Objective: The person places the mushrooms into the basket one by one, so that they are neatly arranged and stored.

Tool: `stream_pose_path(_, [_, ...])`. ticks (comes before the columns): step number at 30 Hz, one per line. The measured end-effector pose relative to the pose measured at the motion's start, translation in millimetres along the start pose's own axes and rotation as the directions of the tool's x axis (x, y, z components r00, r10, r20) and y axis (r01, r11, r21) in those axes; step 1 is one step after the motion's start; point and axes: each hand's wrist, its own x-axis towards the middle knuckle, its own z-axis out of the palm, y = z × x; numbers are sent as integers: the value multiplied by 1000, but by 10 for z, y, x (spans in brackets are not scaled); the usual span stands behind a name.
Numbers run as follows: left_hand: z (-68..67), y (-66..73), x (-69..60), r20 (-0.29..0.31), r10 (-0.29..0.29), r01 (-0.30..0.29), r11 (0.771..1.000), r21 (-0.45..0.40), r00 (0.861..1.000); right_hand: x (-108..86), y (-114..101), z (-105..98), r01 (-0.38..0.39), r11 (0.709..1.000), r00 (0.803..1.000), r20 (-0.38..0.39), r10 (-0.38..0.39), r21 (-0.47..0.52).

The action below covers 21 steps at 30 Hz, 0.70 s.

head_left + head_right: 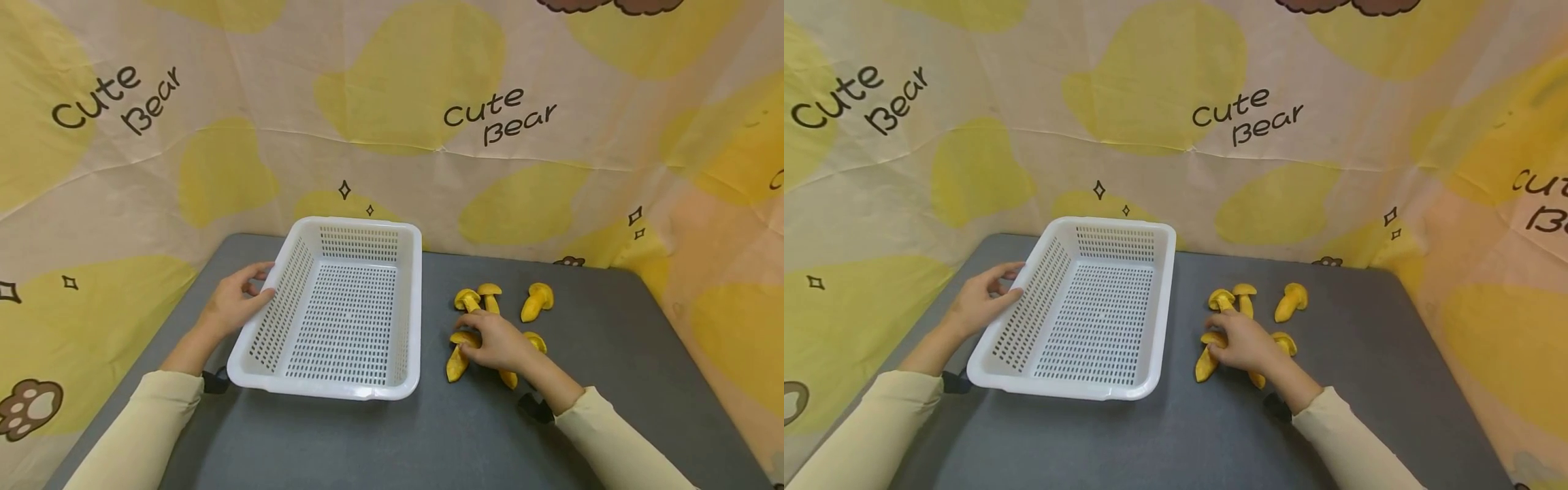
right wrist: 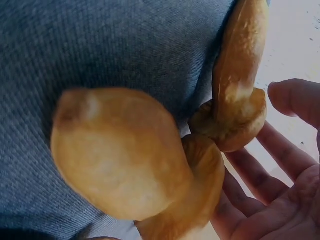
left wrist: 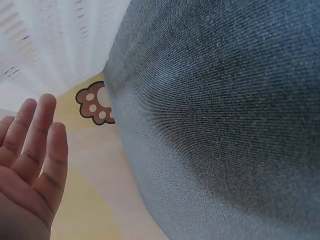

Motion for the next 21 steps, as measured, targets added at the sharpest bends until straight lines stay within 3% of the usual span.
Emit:
stream_pose_path(15, [49,-36,-13,-43,0,-4,995,-102,999,68,4,24,58,998,998,37,-59,22])
stream_pose_path(21, [64,-35,-24,-36,-18,11,981,-192,999,69,10,5,61,998,997,34,-62,27])
